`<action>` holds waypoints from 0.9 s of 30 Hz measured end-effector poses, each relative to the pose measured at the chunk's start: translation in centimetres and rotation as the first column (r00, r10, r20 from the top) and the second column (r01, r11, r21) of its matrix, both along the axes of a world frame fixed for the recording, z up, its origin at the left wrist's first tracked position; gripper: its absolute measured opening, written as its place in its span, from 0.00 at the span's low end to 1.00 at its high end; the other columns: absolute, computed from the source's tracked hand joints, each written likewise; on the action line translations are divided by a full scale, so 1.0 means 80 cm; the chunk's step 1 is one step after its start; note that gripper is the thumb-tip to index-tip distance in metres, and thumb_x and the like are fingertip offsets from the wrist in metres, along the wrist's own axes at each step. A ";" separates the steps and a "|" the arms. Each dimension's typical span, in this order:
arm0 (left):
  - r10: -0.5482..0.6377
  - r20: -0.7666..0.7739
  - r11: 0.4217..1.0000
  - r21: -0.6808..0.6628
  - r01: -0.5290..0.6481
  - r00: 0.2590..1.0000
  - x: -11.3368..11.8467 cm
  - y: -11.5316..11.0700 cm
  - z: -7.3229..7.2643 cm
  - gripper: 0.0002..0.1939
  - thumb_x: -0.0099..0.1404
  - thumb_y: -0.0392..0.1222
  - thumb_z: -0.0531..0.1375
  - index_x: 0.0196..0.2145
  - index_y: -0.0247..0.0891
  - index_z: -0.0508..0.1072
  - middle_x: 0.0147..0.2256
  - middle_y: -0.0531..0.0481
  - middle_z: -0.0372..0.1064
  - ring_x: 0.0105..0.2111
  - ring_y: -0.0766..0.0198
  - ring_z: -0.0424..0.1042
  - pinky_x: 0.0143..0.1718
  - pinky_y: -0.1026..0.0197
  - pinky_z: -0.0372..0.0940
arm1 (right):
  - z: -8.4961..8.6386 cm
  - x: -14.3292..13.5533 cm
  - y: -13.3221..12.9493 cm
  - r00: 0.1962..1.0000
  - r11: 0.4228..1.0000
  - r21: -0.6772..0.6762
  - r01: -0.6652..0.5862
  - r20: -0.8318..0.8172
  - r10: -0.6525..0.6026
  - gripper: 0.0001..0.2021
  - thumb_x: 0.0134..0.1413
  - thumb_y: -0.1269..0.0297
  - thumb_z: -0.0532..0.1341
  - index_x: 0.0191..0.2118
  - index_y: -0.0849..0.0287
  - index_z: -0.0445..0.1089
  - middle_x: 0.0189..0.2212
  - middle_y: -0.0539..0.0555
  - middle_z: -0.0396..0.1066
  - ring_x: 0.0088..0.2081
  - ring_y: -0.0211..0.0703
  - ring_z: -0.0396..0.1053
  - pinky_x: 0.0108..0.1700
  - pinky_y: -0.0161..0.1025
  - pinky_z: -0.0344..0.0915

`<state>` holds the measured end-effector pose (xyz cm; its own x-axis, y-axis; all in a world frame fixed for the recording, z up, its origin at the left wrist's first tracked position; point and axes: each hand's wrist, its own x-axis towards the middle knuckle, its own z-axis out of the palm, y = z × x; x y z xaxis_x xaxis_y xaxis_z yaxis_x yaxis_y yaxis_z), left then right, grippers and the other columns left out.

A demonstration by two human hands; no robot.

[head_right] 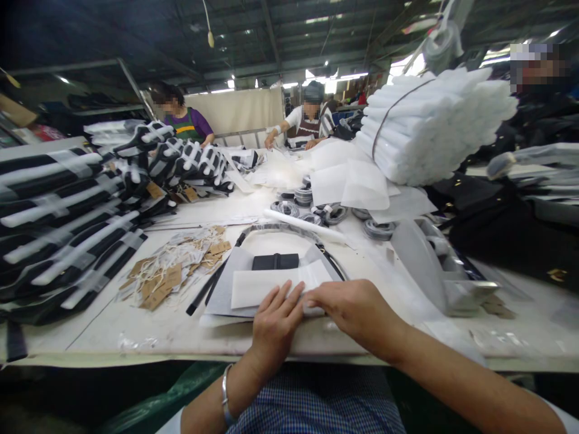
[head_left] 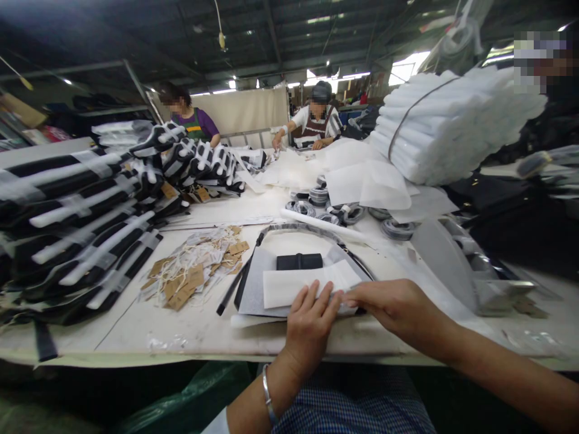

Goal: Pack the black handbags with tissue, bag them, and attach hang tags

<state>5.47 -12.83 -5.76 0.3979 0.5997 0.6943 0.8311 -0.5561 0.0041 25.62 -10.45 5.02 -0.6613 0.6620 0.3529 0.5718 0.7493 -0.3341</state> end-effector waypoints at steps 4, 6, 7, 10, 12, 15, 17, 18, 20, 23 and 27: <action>-0.011 0.036 1.000 0.015 0.010 0.999 0.002 0.002 -0.003 0.15 0.75 0.39 0.50 0.48 0.40 0.76 0.57 0.50 0.71 0.57 0.50 0.71 0.53 0.47 0.71 | -0.003 -0.015 0.063 0.987 0.973 -0.181 0.145 0.101 -0.128 0.09 0.64 0.62 0.60 0.38 0.50 0.79 0.35 0.47 0.81 0.38 0.44 0.77 0.38 0.37 0.67; -0.011 0.063 1.000 0.022 0.009 0.998 0.003 0.003 -0.003 0.15 0.75 0.39 0.50 0.46 0.39 0.76 0.56 0.49 0.73 0.56 0.49 0.72 0.52 0.47 0.72 | -0.013 -0.022 0.083 0.977 0.959 -0.219 0.180 0.157 -0.147 0.09 0.63 0.62 0.61 0.36 0.50 0.80 0.35 0.48 0.81 0.37 0.46 0.77 0.38 0.39 0.66; -0.014 0.077 0.999 0.030 0.012 0.997 0.003 0.003 -0.002 0.15 0.75 0.39 0.50 0.45 0.38 0.77 0.55 0.49 0.73 0.55 0.49 0.72 0.52 0.47 0.73 | -0.019 -0.025 0.090 0.975 0.958 -0.226 0.177 0.172 -0.139 0.09 0.62 0.62 0.61 0.36 0.51 0.80 0.34 0.49 0.80 0.37 0.47 0.76 0.38 0.39 0.65; -0.031 0.102 0.999 0.042 0.027 0.994 0.003 0.004 -0.001 0.17 0.75 0.37 0.48 0.45 0.37 0.77 0.53 0.48 0.75 0.54 0.50 0.73 0.51 0.49 0.73 | -0.040 -0.028 0.100 0.985 0.968 -0.227 0.104 0.158 -0.068 0.09 0.62 0.62 0.62 0.35 0.53 0.80 0.33 0.51 0.79 0.39 0.47 0.73 0.42 0.41 0.65; -0.043 0.107 0.998 0.043 0.038 0.993 0.001 0.004 0.001 0.18 0.75 0.37 0.47 0.46 0.36 0.77 0.53 0.46 0.75 0.54 0.51 0.73 0.52 0.50 0.73 | -0.052 -0.027 0.102 0.992 0.970 -0.236 0.064 0.119 -0.036 0.08 0.62 0.62 0.62 0.34 0.54 0.79 0.33 0.51 0.78 0.41 0.47 0.71 0.45 0.41 0.64; -0.070 0.128 0.996 0.055 0.063 0.989 -0.002 0.004 0.001 0.17 0.75 0.35 0.47 0.48 0.34 0.76 0.52 0.45 0.75 0.53 0.53 0.74 0.53 0.52 0.72 | -0.061 -0.026 0.102 0.995 0.955 -0.281 0.097 0.057 -0.084 0.06 0.60 0.64 0.64 0.33 0.55 0.78 0.32 0.51 0.77 0.40 0.45 0.70 0.44 0.40 0.64; -0.093 0.168 0.995 0.039 0.088 0.981 -0.003 0.004 0.002 0.15 0.74 0.34 0.50 0.47 0.33 0.76 0.51 0.46 0.76 0.53 0.55 0.74 0.55 0.53 0.71 | -0.062 -0.027 0.101 0.990 0.936 -0.322 0.142 0.047 -0.134 0.04 0.58 0.66 0.65 0.32 0.55 0.77 0.32 0.50 0.76 0.40 0.44 0.70 0.44 0.39 0.63; -0.102 0.191 0.995 0.019 0.100 0.976 -0.003 0.004 0.002 0.14 0.74 0.34 0.51 0.46 0.33 0.76 0.49 0.47 0.77 0.53 0.56 0.74 0.55 0.54 0.70 | -0.062 -0.027 0.101 0.987 0.927 -0.339 0.163 0.051 -0.155 0.03 0.57 0.66 0.65 0.32 0.55 0.76 0.32 0.50 0.76 0.39 0.43 0.70 0.43 0.39 0.63; -0.110 0.221 0.993 -0.025 0.119 0.969 -0.003 0.004 0.005 0.13 0.74 0.34 0.51 0.45 0.34 0.76 0.47 0.48 0.78 0.52 0.58 0.74 0.56 0.55 0.69 | -0.060 -0.029 0.102 0.981 0.913 -0.360 0.194 0.065 -0.183 0.03 0.56 0.66 0.66 0.31 0.56 0.75 0.30 0.49 0.74 0.36 0.42 0.69 0.40 0.38 0.63; -0.091 0.184 0.992 -0.073 0.106 0.979 -0.005 0.003 0.013 0.15 0.74 0.35 0.51 0.51 0.38 0.75 0.50 0.46 0.76 0.51 0.59 0.75 0.54 0.55 0.71 | -0.057 -0.031 0.105 0.978 0.907 -0.366 0.208 0.071 -0.196 0.04 0.55 0.66 0.65 0.29 0.56 0.73 0.27 0.48 0.71 0.31 0.40 0.67 0.34 0.36 0.61; -0.109 0.029 0.982 -0.150 0.112 0.994 -0.010 0.000 0.020 0.21 0.72 0.34 0.49 0.59 0.39 0.69 0.61 0.44 0.66 0.56 0.55 0.70 0.55 0.52 0.70 | -0.059 -0.032 0.109 0.981 0.914 -0.357 0.193 0.044 -0.190 0.03 0.54 0.67 0.65 0.30 0.56 0.71 0.27 0.47 0.70 0.30 0.38 0.67 0.33 0.35 0.61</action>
